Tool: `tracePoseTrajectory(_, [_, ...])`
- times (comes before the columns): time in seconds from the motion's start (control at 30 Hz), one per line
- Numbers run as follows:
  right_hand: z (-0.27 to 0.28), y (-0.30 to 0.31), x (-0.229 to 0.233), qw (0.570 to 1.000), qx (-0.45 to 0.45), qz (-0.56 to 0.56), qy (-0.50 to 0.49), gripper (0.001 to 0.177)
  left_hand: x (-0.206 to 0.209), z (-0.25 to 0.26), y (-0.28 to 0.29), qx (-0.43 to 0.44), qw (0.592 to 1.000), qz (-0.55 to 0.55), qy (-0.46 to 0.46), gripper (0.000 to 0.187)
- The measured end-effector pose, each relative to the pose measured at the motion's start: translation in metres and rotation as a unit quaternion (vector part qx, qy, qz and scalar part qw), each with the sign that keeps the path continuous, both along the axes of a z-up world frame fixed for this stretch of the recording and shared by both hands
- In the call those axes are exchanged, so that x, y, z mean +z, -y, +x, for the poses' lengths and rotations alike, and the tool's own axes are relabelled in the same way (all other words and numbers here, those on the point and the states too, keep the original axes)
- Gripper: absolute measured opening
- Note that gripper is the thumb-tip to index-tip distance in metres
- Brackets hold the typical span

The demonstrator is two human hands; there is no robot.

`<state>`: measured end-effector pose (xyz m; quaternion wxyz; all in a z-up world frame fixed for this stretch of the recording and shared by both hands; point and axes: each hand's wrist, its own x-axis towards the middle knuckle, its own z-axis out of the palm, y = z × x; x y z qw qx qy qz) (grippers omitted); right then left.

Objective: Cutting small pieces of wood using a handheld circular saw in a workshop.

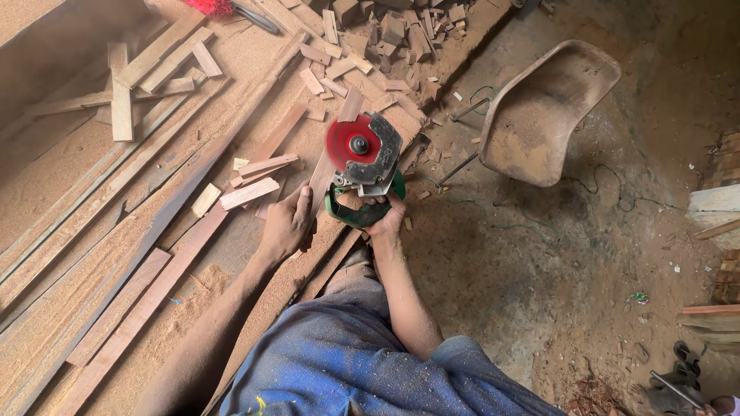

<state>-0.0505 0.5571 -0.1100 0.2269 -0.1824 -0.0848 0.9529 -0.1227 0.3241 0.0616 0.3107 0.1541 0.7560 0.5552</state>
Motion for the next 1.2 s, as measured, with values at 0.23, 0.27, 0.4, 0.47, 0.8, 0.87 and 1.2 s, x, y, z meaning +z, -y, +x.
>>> tracePoseTrajectory(0.23, [-0.002, 0.000, -0.002, 1.000, -0.009, -0.006, 0.014, 0.007, 0.003, 0.009, 0.007, 0.006, 1.000, 0.002, 0.010, 0.058])
tracePoseTrajectory(0.27, [-0.002, 0.000, -0.002, 1.000, -0.011, -0.008, 0.016, 0.007, 0.004, 0.010, 0.008, 0.004, 1.000, 0.003, 0.011, 0.058])
tracePoseTrajectory(0.4, [-0.003, 0.002, 0.005, 1.000, -0.005, -0.010, 0.005, 0.009, 0.004, 0.013, 0.011, 0.012, 1.000, -0.004, 0.013, 0.057])
tracePoseTrajectory(0.47, [-0.002, 0.003, 0.005, 1.000, -0.012, -0.011, 0.019, 0.011, 0.006, 0.016, 0.012, 0.011, 1.000, -0.003, 0.001, 0.056])
tracePoseTrajectory(0.8, [-0.005, 0.000, -0.003, 0.999, -0.017, -0.008, 0.037, 0.009, 0.006, 0.024, 0.021, 0.017, 1.000, -0.020, -0.010, 0.054])
tracePoseTrajectory(0.87, [-0.005, -0.001, -0.006, 0.999, -0.019, -0.001, 0.029, 0.011, 0.006, 0.027, 0.024, 0.015, 1.000, -0.024, -0.009, 0.053])
tracePoseTrajectory(1.2, [-0.005, 0.000, 0.003, 1.000, 0.001, 0.004, 0.006, 0.010, -0.021, 0.045, 0.057, 0.033, 0.999, -0.022, 0.008, 0.054])
